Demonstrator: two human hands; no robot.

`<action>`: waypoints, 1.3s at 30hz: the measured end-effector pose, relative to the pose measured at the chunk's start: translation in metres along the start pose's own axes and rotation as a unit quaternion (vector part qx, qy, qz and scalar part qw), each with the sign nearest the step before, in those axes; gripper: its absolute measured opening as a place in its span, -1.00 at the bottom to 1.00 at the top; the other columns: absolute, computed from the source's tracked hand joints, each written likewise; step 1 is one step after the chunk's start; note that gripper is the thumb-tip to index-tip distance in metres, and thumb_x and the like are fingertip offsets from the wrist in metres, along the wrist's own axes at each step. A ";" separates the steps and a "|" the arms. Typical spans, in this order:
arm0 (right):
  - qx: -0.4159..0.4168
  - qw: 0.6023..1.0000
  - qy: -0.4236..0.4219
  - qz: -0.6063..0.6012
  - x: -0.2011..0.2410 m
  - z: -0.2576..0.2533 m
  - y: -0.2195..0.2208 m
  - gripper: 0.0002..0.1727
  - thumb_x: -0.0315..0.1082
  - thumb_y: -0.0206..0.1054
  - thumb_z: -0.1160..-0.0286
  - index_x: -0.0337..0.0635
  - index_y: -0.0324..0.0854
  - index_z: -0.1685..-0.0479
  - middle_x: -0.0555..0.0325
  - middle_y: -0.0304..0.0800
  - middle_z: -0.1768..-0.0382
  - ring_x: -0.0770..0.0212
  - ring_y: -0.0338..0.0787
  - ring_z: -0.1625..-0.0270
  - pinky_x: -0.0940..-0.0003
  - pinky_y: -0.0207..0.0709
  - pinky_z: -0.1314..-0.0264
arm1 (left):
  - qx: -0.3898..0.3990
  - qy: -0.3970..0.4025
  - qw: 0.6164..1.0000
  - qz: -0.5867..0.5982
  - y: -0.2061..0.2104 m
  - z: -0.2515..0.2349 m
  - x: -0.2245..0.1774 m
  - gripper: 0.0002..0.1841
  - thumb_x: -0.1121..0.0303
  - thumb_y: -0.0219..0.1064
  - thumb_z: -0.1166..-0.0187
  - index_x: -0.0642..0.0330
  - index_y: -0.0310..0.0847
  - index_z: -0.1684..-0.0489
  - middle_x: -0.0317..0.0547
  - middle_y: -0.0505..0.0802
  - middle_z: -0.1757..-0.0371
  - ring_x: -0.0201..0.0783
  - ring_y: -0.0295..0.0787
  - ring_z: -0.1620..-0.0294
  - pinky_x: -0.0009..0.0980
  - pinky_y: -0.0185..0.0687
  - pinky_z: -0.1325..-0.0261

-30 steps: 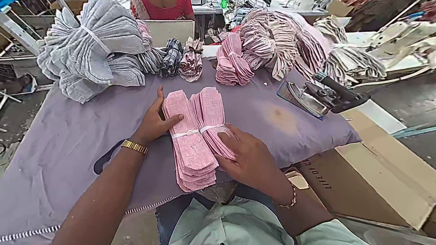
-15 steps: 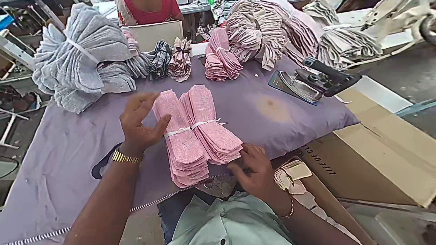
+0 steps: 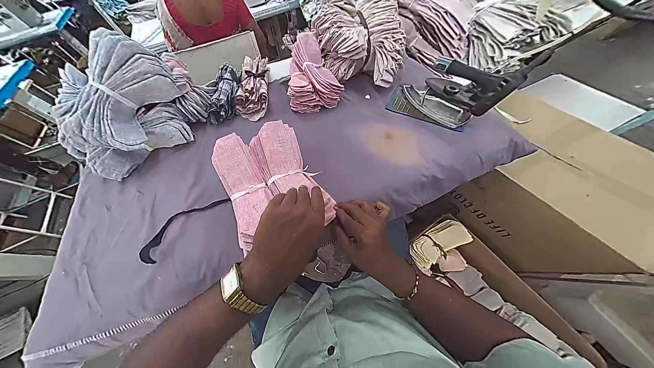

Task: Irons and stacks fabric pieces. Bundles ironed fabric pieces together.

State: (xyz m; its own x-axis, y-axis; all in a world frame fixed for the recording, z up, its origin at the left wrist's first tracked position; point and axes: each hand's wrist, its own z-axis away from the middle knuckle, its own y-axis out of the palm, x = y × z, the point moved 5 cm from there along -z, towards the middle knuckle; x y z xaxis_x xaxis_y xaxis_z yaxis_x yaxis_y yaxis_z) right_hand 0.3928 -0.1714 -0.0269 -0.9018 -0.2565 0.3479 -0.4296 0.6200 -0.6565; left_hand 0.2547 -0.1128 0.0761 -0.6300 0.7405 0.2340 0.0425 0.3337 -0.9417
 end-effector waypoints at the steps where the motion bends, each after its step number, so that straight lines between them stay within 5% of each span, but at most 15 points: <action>1: -0.003 1.000 -0.004 -0.014 -0.003 -0.002 -0.002 -0.75 -0.18 0.30 -0.62 0.05 0.90 0.00 0.25 0.93 0.00 0.19 0.80 -0.04 -0.11 0.39 -0.28 | -0.012 -0.010 1.000 0.017 -0.003 0.002 0.003 -0.51 0.07 0.42 -0.47 0.30 0.69 -0.18 0.07 0.88 0.09 0.04 0.89 0.07 -0.07 0.77 0.07; 5: 0.050 0.997 -0.028 -0.053 -0.012 -0.019 -0.006 -0.70 -0.16 0.20 -0.70 -0.01 0.87 0.09 0.22 0.90 0.30 0.19 0.82 0.21 0.00 0.53 -0.05 | -0.060 -0.084 0.990 0.091 -0.025 0.005 0.034 -0.59 0.03 0.41 -0.47 0.18 0.73 -0.04 -0.06 0.82 0.33 -0.02 0.83 0.32 0.03 0.72 0.34; 8: 0.121 0.990 -0.046 -0.060 -0.003 -0.024 -0.004 -0.42 0.32 0.22 -0.61 0.00 0.86 0.14 0.16 0.87 0.24 0.12 0.82 0.16 -0.07 0.57 -0.02 | -0.099 -0.142 0.973 0.150 -0.045 0.006 0.066 -0.61 -0.08 0.44 -0.42 0.04 0.70 0.07 -0.23 0.78 0.43 -0.16 0.77 0.43 0.03 0.64 0.43; 10: 0.137 0.988 -0.064 -0.036 0.007 -0.021 0.002 -0.39 0.41 0.33 -0.41 0.03 0.84 0.20 0.15 0.82 0.21 0.11 0.77 0.16 -0.11 0.51 -0.04 | -0.109 -0.171 0.963 0.179 -0.054 0.007 0.082 -0.60 -0.15 0.44 -0.40 -0.04 0.71 0.10 -0.32 0.79 0.42 -0.26 0.77 0.41 0.00 0.69 0.38; 14: 0.089 0.991 -0.100 -0.022 0.020 -0.014 0.014 -0.81 -0.15 0.34 -0.45 0.03 0.80 0.35 0.21 0.79 0.31 0.14 0.74 0.24 -0.02 0.47 0.02 | -0.144 -0.183 0.951 0.202 -0.056 0.012 0.096 -0.61 -0.19 0.43 -0.35 -0.11 0.70 0.19 -0.44 0.77 0.44 -0.41 0.74 0.42 -0.13 0.67 0.40; 19: 0.120 0.991 -0.027 -0.058 -0.011 -0.057 0.010 -0.74 -0.24 0.21 -0.59 -0.12 0.78 0.33 0.08 0.79 0.38 0.02 0.82 0.25 -0.07 0.60 0.20 | -0.164 -0.123 0.967 0.154 -0.055 0.030 0.064 -0.54 -0.06 0.40 -0.43 0.13 0.74 -0.05 -0.15 0.86 0.31 -0.19 0.83 0.32 -0.03 0.73 0.34; 21: 0.118 0.992 0.001 -0.039 -0.036 -0.083 0.014 -0.77 -0.29 0.24 -0.52 -0.14 0.75 0.41 0.07 0.75 0.50 0.01 0.82 0.38 -0.06 0.62 0.41 | -0.150 -0.103 0.977 0.107 -0.046 0.037 0.036 -0.49 -0.06 0.39 -0.43 0.20 0.77 -0.11 -0.06 0.89 0.26 -0.07 0.87 0.26 0.00 0.76 0.25; 25: 0.187 0.981 0.020 -0.051 -0.067 -0.124 0.031 -0.81 -0.28 0.30 -0.41 -0.04 0.80 0.44 0.18 0.76 0.52 0.11 0.78 0.39 -0.04 0.60 0.37 | -0.097 -0.053 0.992 0.063 -0.014 0.046 -0.011 -0.50 0.00 0.41 -0.46 0.17 0.74 -0.23 -0.08 0.93 -0.07 -0.09 0.89 -0.15 0.00 0.66 -0.43; 28: 0.214 0.962 0.017 -0.169 -0.076 -0.130 0.043 -0.83 -0.25 0.36 -0.42 0.04 0.89 0.34 0.33 0.83 0.48 0.35 0.75 0.43 0.18 0.62 0.35 | -0.107 -0.055 0.992 0.040 -0.004 0.052 -0.015 -0.47 -0.01 0.43 -0.42 0.14 0.72 -0.27 -0.14 0.92 -0.18 -0.16 0.87 -0.25 -0.05 0.56 -0.56; 32: 0.204 0.946 -0.011 -0.254 -0.073 -0.120 0.054 -0.67 0.07 0.45 -0.51 0.04 0.94 0.17 0.35 0.92 0.13 0.45 0.82 0.09 0.33 0.73 -0.02 | -0.126 -0.039 0.985 0.107 -0.016 0.057 -0.006 -0.33 -0.19 0.44 -0.45 0.01 0.65 -0.48 -0.24 0.86 -0.33 -0.17 0.74 -0.40 0.12 0.31 -0.69; 35: 0.202 0.950 -0.018 -0.239 -0.068 -0.120 0.055 -0.57 0.23 0.31 -0.57 0.18 0.95 0.17 0.45 0.92 0.02 0.37 0.76 -0.17 0.01 0.52 -0.31 | -0.238 -0.067 0.945 0.213 -0.038 0.068 0.037 -0.45 -0.18 0.46 -0.44 -0.04 0.81 -0.26 -0.19 0.88 -0.26 -0.16 0.73 -0.35 0.07 0.44 -0.52; 37: 0.217 0.950 0.010 -0.223 -0.059 -0.124 0.057 -0.48 0.32 0.19 -0.62 0.16 0.89 0.18 0.43 0.85 0.25 0.34 0.75 -0.02 -0.14 0.39 -0.24 | -0.271 -0.147 0.924 0.226 -0.030 0.070 0.094 -0.64 0.04 0.33 -0.64 0.08 0.83 -0.13 -0.09 0.89 -0.20 -0.16 0.80 -0.26 -0.02 0.69 -0.34; 39: 0.240 0.946 0.053 -0.214 -0.046 -0.133 0.064 -0.36 0.41 0.18 -0.57 0.04 0.76 -0.08 0.33 0.77 0.45 0.30 0.77 0.27 -0.07 0.58 0.05 | -0.186 -0.303 0.901 0.248 0.005 0.062 0.155 -0.48 -0.10 0.18 -0.73 0.09 0.66 -0.40 -0.07 0.84 -0.28 -0.23 0.84 -0.21 -0.08 0.79 -0.25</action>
State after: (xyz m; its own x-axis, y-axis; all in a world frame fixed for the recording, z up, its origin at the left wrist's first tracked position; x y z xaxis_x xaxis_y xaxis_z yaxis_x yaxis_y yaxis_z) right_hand 0.4136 -0.0213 0.0040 -0.6419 -0.3158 0.6987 -0.7489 0.0628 -0.6597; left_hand 0.1090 -0.0322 0.0927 -0.7642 0.4361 -0.4752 0.6223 0.3048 -0.7210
